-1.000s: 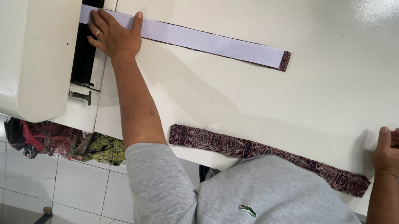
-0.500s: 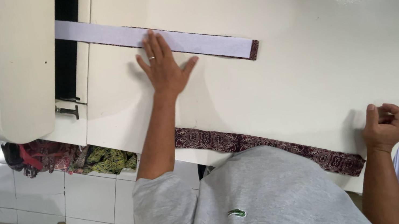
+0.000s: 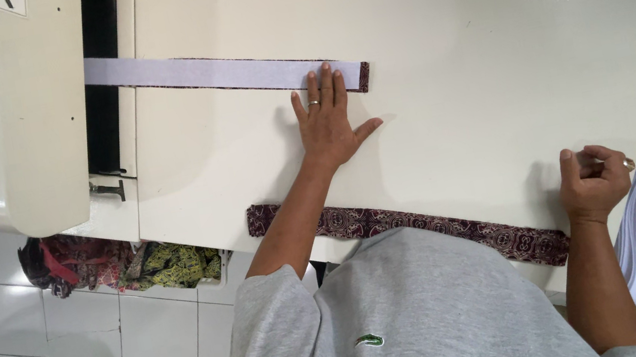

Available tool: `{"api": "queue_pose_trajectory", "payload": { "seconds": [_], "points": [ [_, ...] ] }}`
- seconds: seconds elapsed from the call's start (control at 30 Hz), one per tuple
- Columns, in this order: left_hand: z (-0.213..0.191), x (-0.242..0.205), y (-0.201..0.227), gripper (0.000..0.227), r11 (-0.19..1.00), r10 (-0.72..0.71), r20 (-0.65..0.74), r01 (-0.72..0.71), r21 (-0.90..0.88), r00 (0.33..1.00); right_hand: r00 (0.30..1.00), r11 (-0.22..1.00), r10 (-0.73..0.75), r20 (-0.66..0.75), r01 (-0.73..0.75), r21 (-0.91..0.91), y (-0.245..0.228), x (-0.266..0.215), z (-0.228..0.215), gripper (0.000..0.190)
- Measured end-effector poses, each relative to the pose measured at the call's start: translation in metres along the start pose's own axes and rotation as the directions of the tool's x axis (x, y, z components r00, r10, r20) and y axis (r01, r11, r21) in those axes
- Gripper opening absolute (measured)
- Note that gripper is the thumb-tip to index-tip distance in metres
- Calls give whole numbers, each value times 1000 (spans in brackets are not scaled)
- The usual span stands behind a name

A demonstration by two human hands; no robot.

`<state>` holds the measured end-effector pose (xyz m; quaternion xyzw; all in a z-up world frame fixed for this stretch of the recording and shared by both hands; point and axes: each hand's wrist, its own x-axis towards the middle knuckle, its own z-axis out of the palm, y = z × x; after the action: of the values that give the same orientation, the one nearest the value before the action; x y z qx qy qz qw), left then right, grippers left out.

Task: The person repeatedly places a white foam strip onto a patterned fabric strip on a table, then feeds the combined pieces into a machine. The person handles the materials one at a time, aligning them before insertion.

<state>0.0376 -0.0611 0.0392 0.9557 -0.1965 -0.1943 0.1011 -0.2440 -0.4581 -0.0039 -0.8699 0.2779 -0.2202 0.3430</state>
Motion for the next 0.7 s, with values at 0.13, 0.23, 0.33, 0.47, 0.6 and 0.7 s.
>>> {"api": "queue_pose_trajectory", "payload": {
  "seconds": [0.13,0.23,0.33,0.47,0.6,0.7],
  "points": [
    [4,1,14,117,999,32,-23,-32,14,999,1000,1000,14,-6,-14,-5,-5,0,0,27],
    [7,2,24,119,999,37,11,-37,31,999,1000,1000,8,-3,-8,-3,-7,1,0,27],
    [9,2,32,121,998,44,14,-45,41,999,1000,1000,17,-8,-17,14,-7,0,0,28],
    [9,-1,36,122,998,54,-49,-53,18,997,1000,1000,-27,-9,27,-5,-4,-1,0,27],
    [5,-16,40,120,996,58,-135,-66,-52,989,1000,999,-21,-14,22,44,-1,1,1,30],
    [1,-38,33,115,994,14,-177,-33,-105,984,999,999,-48,-5,48,21,1,1,0,29]
  ]
}}
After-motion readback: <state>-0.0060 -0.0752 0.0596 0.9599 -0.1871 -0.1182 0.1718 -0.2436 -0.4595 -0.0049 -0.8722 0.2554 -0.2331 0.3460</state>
